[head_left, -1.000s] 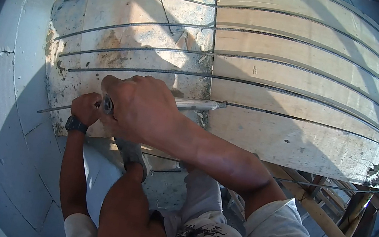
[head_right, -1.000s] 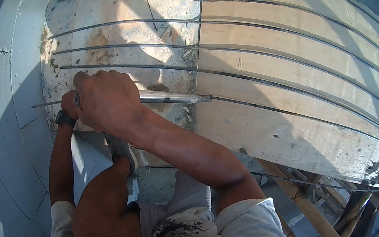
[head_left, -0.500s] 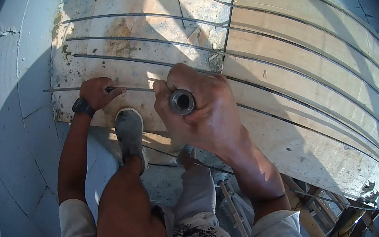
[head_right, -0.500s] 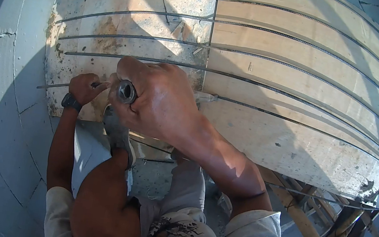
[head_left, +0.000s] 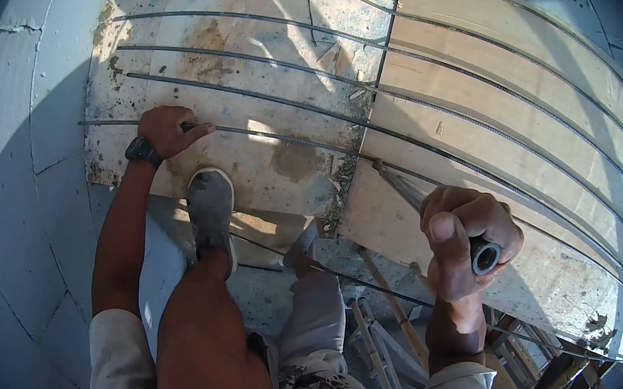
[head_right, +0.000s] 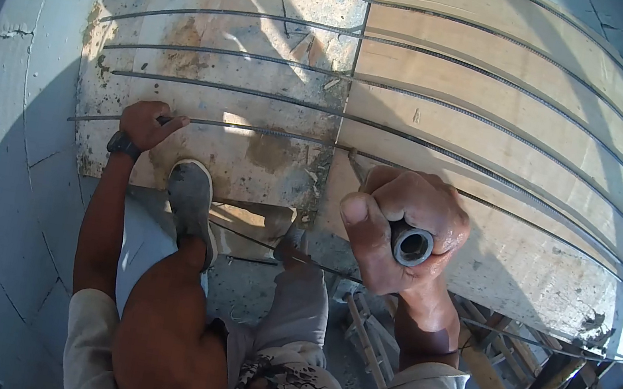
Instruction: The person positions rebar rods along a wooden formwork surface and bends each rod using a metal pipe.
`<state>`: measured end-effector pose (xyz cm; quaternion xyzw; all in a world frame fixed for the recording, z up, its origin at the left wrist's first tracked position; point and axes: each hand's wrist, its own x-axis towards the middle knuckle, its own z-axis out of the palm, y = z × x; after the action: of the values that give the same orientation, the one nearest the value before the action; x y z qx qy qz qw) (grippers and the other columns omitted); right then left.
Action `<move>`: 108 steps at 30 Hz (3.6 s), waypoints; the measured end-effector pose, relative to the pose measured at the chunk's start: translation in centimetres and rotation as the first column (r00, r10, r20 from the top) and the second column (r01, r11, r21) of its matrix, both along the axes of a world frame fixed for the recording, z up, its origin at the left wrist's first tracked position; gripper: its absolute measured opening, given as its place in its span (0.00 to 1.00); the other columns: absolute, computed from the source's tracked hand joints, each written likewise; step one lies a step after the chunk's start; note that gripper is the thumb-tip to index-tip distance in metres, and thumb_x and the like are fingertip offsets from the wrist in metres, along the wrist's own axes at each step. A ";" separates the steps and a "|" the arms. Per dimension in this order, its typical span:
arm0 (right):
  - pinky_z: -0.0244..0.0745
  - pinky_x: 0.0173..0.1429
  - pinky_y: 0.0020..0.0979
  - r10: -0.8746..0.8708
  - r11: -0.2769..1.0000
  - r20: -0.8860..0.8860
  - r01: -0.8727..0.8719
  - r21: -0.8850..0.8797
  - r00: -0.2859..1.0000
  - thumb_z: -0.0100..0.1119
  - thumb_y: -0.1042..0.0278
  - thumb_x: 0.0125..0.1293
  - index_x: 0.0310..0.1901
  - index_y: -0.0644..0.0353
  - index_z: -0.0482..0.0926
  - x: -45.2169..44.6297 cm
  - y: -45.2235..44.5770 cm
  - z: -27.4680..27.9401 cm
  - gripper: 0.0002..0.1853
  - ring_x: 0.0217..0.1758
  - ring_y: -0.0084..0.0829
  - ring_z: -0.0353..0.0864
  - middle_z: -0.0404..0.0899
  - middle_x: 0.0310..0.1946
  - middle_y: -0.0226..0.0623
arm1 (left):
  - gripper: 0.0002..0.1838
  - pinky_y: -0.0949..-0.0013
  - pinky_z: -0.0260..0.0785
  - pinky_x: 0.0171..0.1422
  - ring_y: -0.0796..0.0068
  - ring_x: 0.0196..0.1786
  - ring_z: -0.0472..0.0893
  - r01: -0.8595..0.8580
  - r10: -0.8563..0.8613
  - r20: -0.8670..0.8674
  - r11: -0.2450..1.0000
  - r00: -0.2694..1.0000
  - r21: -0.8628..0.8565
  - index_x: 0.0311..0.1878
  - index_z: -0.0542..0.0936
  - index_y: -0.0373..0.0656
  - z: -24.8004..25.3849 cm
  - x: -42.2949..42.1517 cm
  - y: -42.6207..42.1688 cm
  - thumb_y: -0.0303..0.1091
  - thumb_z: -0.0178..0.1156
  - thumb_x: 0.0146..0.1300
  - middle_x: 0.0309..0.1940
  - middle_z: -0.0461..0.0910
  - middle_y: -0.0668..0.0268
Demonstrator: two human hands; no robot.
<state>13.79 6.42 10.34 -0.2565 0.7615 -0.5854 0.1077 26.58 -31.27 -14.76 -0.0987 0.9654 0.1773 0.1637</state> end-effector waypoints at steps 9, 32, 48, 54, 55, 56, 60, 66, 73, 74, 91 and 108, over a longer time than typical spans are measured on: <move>0.59 0.22 0.26 -0.021 1.000 -0.007 0.021 -0.010 1.000 0.67 0.76 0.61 0.25 0.57 0.71 0.6 -0.4 0.0 0.13 0.17 0.23 0.69 0.70 0.15 0.31 | 0.37 0.53 0.76 0.37 0.56 0.31 0.84 0.044 -0.043 0.049 0.999 0.998 -0.014 0.25 0.85 0.45 2.1 -0.1 0.1 0.77 0.60 0.56 0.22 0.82 0.60; 0.70 0.29 0.32 0.257 0.966 0.123 -0.257 -0.015 0.959 0.65 0.72 0.67 0.31 0.58 0.73 1.5 0.8 3.8 0.10 0.21 0.26 0.69 0.72 0.18 0.30 | 0.35 0.55 0.74 0.34 0.56 0.27 0.82 0.057 -0.052 -0.097 0.997 0.994 0.052 0.23 0.83 0.44 -4.9 2.9 -2.5 0.74 0.65 0.53 0.21 0.80 0.59; 0.58 0.29 0.23 0.057 0.998 0.329 -0.062 0.005 0.943 0.60 0.78 0.71 0.24 0.60 0.69 -2.2 -4.0 -2.5 0.16 0.23 0.16 0.63 0.68 0.19 0.25 | 0.36 0.55 0.78 0.43 0.56 0.35 0.85 -0.031 0.034 -0.018 0.989 0.999 0.142 0.33 0.87 0.40 -3.2 1.3 -1.0 0.72 0.66 0.55 0.28 0.84 0.58; 0.62 0.27 0.26 -0.005 0.996 0.284 0.030 -0.083 0.959 0.63 0.73 0.67 0.27 0.59 0.71 1.3 -0.8 -1.6 0.13 0.21 0.22 0.67 0.71 0.18 0.31 | 0.32 0.54 0.76 0.45 0.56 0.33 0.83 -0.029 0.032 -0.014 0.987 0.999 0.156 0.33 0.87 0.41 -2.6 2.9 -1.7 0.67 0.69 0.55 0.26 0.83 0.59; 0.62 0.26 0.27 0.001 0.995 0.266 0.025 -0.094 0.964 0.63 0.72 0.67 0.27 0.59 0.71 2.0 -0.2 -1.5 0.13 0.21 0.23 0.67 0.71 0.17 0.31 | 0.31 0.54 0.75 0.47 0.56 0.33 0.83 -0.002 0.006 -0.032 0.988 0.999 0.155 0.32 0.87 0.41 -2.7 2.9 -1.9 0.66 0.69 0.55 0.26 0.83 0.60; 0.63 0.26 0.27 0.019 0.993 0.260 0.012 -0.117 0.965 0.63 0.72 0.66 0.27 0.59 0.71 2.5 0.2 -1.5 0.12 0.21 0.23 0.67 0.71 0.17 0.32 | 0.30 0.54 0.74 0.49 0.56 0.34 0.83 0.026 -0.019 -0.051 0.988 0.999 0.154 0.32 0.87 0.41 -2.9 2.9 -2.2 0.65 0.69 0.56 0.26 0.83 0.60; 0.64 0.24 0.28 0.026 0.985 0.278 0.023 -0.172 0.960 0.64 0.72 0.65 0.26 0.58 0.71 4.0 2.0 -0.6 0.12 0.19 0.25 0.67 0.70 0.16 0.32 | 0.26 0.54 0.71 0.55 0.57 0.39 0.82 0.068 -0.052 -0.106 0.986 0.993 0.150 0.30 0.86 0.41 -3.3 3.0 -1.9 0.60 0.70 0.58 0.28 0.83 0.61; 0.63 0.23 0.28 0.000 0.990 0.330 0.047 -0.135 0.944 0.64 0.76 0.65 0.25 0.59 0.70 5.9 4.3 -0.3 0.13 0.19 0.26 0.70 0.69 0.16 0.31 | 0.23 0.55 0.69 0.52 0.56 0.38 0.81 0.056 -0.026 -0.140 0.975 0.990 0.217 0.28 0.85 0.41 -5.0 3.1 -2.2 0.55 0.70 0.59 0.28 0.83 0.61; 0.64 0.25 0.28 -0.086 0.982 0.325 0.135 -0.132 0.942 0.63 0.78 0.65 0.26 0.60 0.69 7.6 5.9 -0.7 0.13 0.21 0.24 0.71 0.69 0.17 0.30 | 0.24 0.53 0.67 0.53 0.57 0.41 0.80 0.087 -0.074 -0.084 0.983 0.994 0.164 0.28 0.85 0.42 -4.6 2.5 -1.8 0.56 0.69 0.58 0.29 0.83 0.60; 0.63 0.25 0.28 -0.101 0.979 0.327 0.153 -0.135 0.939 0.63 0.77 0.65 0.26 0.60 0.68 7.6 6.0 -0.9 0.13 0.22 0.24 0.71 0.69 0.18 0.30 | 0.24 0.53 0.67 0.53 0.57 0.41 0.80 0.093 -0.080 -0.084 0.982 0.993 0.163 0.29 0.86 0.42 -4.4 2.4 -1.7 0.57 0.69 0.59 0.30 0.83 0.60; 0.69 0.32 0.29 -0.086 0.959 0.483 0.205 -0.197 0.871 0.78 0.44 0.55 0.30 0.54 0.67 10.9 7.7 -6.4 0.28 0.22 0.22 0.66 0.67 0.18 0.27 | 0.29 0.52 0.72 0.60 0.55 0.60 0.78 -0.254 0.152 -0.363 0.934 0.919 -0.253 0.64 0.76 0.49 -0.8 6.8 1.7 0.50 0.68 0.62 0.57 0.79 0.61; 0.58 0.22 0.27 0.080 0.996 0.512 -0.088 -0.009 0.855 0.70 0.66 0.62 0.22 0.58 0.70 21.6 20.0 0.4 0.18 0.16 0.20 0.65 0.69 0.15 0.28 | 0.28 0.50 0.77 0.52 0.53 0.50 0.85 0.600 -0.659 0.336 0.752 0.672 0.274 0.55 0.81 0.42 11.3 5.1 20.7 0.53 0.68 0.60 0.42 0.84 0.57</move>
<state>35.41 26.45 10.76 -0.1242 0.6980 -0.6215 0.3334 31.71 -10.56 -3.43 0.2176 0.8673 0.1519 0.4211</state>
